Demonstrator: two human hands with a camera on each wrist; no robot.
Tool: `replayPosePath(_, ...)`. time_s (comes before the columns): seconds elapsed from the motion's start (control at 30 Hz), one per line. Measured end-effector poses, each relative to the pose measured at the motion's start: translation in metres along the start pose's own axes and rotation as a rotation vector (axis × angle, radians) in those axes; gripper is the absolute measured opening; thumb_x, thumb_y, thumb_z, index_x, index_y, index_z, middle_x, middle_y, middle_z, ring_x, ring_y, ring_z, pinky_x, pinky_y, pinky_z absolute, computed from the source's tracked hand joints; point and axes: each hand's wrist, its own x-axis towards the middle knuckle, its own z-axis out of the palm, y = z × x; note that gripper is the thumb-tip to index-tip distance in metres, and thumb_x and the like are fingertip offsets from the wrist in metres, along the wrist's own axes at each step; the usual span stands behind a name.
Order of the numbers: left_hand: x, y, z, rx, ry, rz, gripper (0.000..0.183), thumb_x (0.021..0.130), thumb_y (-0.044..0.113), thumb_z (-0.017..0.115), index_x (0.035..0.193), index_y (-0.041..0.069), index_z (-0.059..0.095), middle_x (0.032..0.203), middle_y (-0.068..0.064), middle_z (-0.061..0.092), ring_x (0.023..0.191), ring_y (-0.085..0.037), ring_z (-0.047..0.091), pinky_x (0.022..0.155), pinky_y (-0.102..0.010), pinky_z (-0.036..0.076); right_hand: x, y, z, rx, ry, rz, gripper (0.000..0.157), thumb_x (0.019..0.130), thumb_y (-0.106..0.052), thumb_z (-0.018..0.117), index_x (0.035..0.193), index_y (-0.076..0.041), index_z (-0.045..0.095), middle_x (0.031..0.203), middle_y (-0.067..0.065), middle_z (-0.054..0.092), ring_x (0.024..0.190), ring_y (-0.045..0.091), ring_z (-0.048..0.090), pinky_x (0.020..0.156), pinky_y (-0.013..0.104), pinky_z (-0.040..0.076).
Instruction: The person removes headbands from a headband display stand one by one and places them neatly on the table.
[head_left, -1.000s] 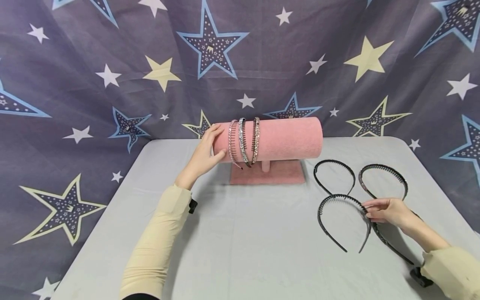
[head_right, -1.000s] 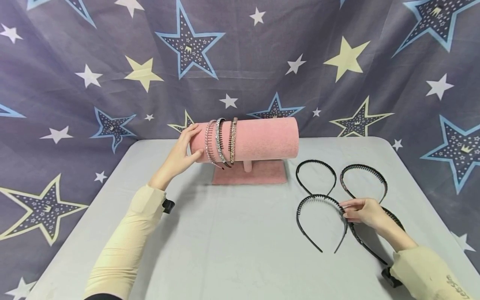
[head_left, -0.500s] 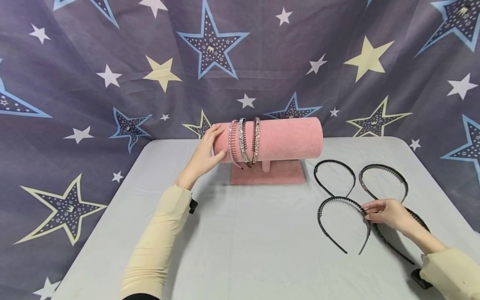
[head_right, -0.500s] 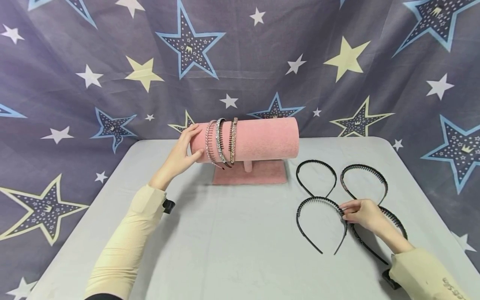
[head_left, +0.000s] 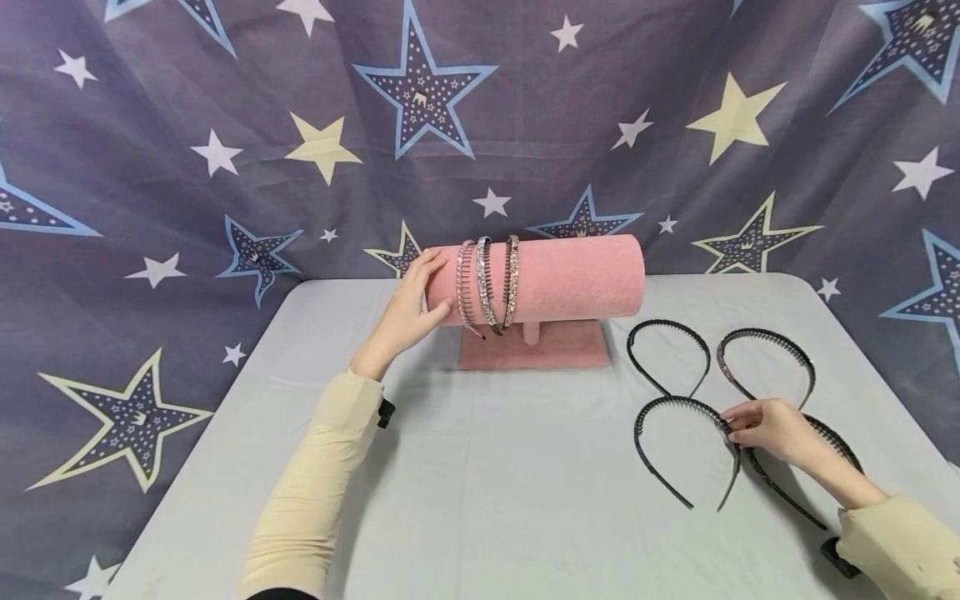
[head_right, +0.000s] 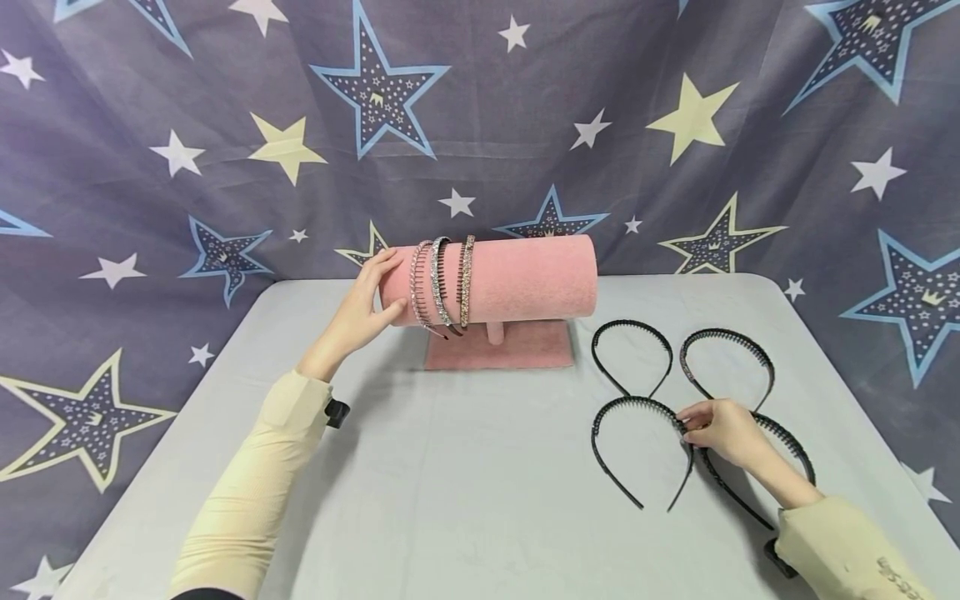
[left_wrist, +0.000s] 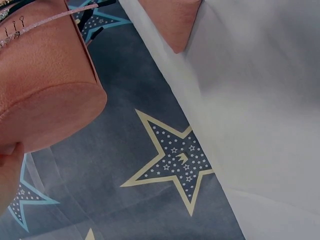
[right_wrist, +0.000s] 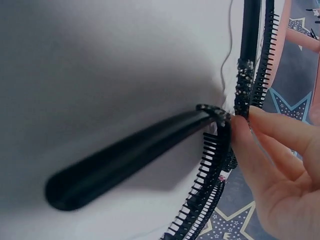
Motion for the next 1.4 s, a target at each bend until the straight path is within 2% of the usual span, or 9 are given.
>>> replayPosePath(0.3,0.0,0.0,0.0,0.0,0.0,-0.004,0.058,0.079,0.012,0.058,0.132,0.003,0.036,0.14,-0.014,0.027,0.133,-0.026,0.016,0.109,-0.037,0.014,0.001,-0.003,0.0,-0.092,0.013,-0.034,0.026,0.068,0.0,0.067,0.091,0.011,0.063,0.071,0.009,0.065,0.06,0.008,0.056,0.053,0.02,0.047)
replayPosePath(0.53,0.0,-0.001,0.0,0.006,0.006,0.003,0.058,0.079,0.012,0.058,0.132,0.002,0.036,0.139,-0.014,0.028,0.133,-0.026,0.016,0.109,-0.036,0.014,0.002,-0.003,0.001,-0.124,0.042,-0.068,0.024,0.067,-0.001,0.068,0.089,0.009,0.064,0.073,0.012,0.065,0.062,0.012,0.059,0.054,0.022,0.047)
replayPosePath(0.77,0.0,-0.001,0.0,0.008,0.003,0.001,0.058,0.079,0.014,0.057,0.132,0.002,0.036,0.139,-0.014,0.028,0.132,-0.026,0.017,0.109,-0.037,0.014,0.002,-0.005,0.0,-0.071,0.052,-0.058,0.027,0.07,0.0,0.066,0.094,0.011,0.062,0.08,0.018,0.066,0.064,0.014,0.063,0.057,0.022,0.051)
replayPosePath(0.97,0.0,-0.001,0.0,-0.002,0.005,0.003,0.057,0.08,0.014,0.057,0.132,0.002,0.036,0.139,-0.014,0.028,0.132,-0.026,0.017,0.109,-0.037,0.014,0.005,-0.01,-0.002,-0.04,0.072,-0.069,0.027,0.074,-0.004,0.066,0.097,0.01,0.061,0.087,0.021,0.064,0.07,0.021,0.064,0.059,0.024,0.052)
replayPosePath(1.3,0.0,-0.001,0.0,-0.006,0.01,0.01,0.058,0.079,0.012,0.058,0.132,0.002,0.037,0.139,-0.015,0.028,0.132,-0.027,0.017,0.109,-0.038,0.014,0.018,-0.024,-0.009,0.0,0.107,-0.119,0.027,0.078,-0.006,0.062,0.103,0.006,0.061,0.097,0.022,0.063,0.074,0.008,0.063,0.063,0.019,0.051)
replayPosePath(1.4,0.0,-0.001,0.001,-0.006,0.007,0.004,0.058,0.079,0.013,0.058,0.132,0.003,0.036,0.139,-0.015,0.028,0.132,-0.027,0.017,0.109,-0.038,0.015,0.022,-0.032,-0.011,0.014,0.137,-0.169,0.028,0.078,-0.004,0.062,0.104,0.007,0.061,0.095,0.024,0.063,0.074,0.003,0.062,0.063,0.015,0.05)
